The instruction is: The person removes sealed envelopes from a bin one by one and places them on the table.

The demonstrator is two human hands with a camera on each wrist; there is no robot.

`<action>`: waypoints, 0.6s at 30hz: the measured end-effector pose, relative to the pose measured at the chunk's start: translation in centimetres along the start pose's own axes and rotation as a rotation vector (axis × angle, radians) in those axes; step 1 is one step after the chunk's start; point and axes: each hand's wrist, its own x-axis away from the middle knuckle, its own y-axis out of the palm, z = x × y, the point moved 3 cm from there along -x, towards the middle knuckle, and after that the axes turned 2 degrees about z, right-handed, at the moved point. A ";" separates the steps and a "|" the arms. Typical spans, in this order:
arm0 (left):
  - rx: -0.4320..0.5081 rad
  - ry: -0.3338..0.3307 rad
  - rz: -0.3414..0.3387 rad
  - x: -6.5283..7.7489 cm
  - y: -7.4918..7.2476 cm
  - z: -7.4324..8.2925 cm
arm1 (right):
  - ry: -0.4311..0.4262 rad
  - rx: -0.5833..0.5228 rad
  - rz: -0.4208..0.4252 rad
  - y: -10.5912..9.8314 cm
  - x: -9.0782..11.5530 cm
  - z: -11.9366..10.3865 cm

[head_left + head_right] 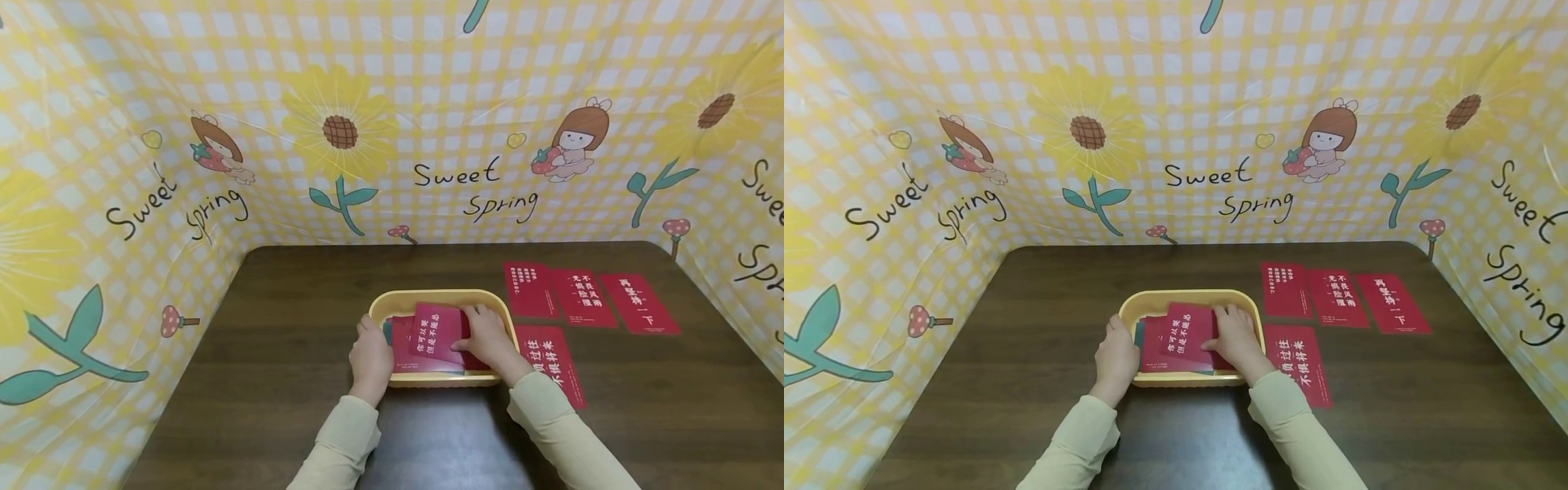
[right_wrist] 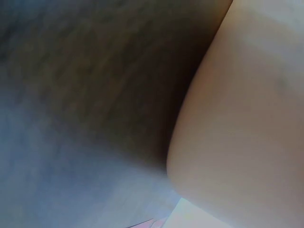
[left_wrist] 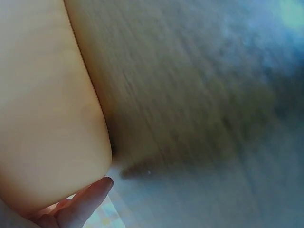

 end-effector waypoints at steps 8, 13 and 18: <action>-0.016 0.015 0.018 -0.1 -0.1 0.1 | -0.028 -0.037 0.086 -0.5 -0.1 -0.2; -0.016 0.018 0.014 0.0 -0.1 0.1 | 0.006 -0.216 0.122 -0.9 0.0 -0.3; -0.010 0.026 0.021 0.2 -0.1 0.1 | 0.020 -0.395 0.235 -1.8 0.7 -0.2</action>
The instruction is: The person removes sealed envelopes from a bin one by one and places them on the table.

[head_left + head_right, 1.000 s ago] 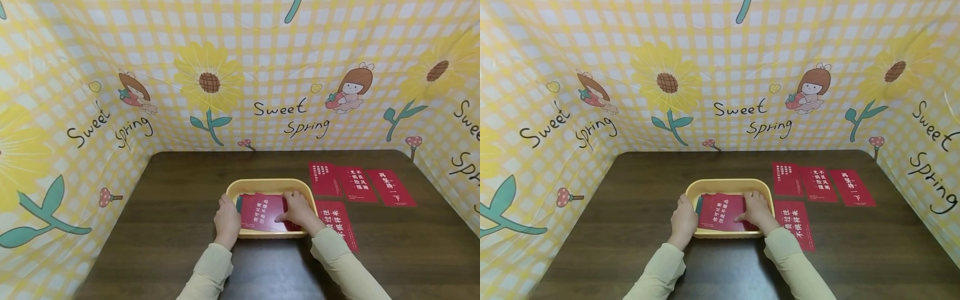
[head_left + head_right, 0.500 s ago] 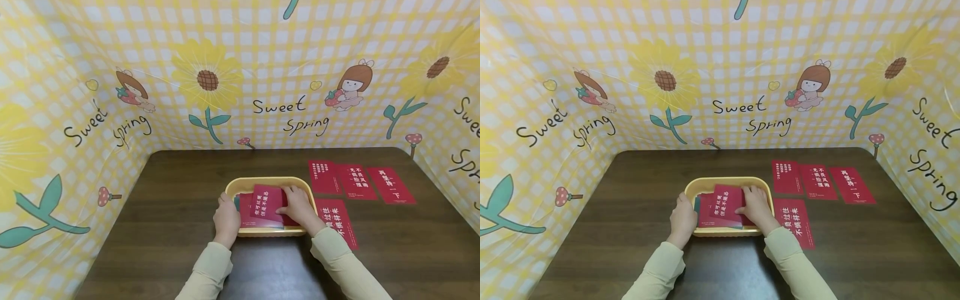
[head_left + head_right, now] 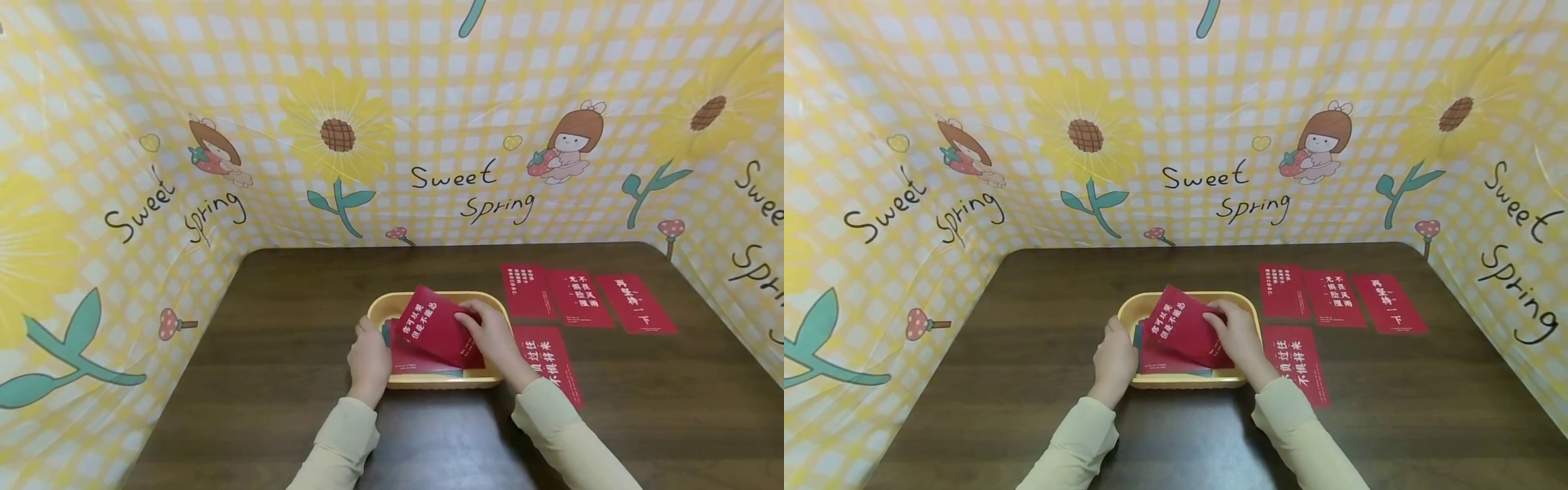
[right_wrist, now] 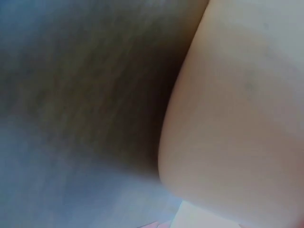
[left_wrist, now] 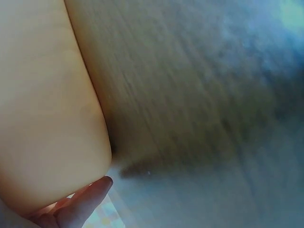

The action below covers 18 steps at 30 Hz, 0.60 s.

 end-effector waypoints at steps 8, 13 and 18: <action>0.011 -0.018 -0.012 0.1 0.3 -0.2 | 0.038 -0.095 0.101 -1.0 0.6 0.1; 0.003 -0.035 -0.019 0.2 0.6 -0.4 | 0.023 -0.127 0.140 -1.7 0.9 0.5; 0.008 -0.039 -0.026 0.4 0.7 -0.6 | 0.017 -0.151 0.225 -3.9 1.4 0.6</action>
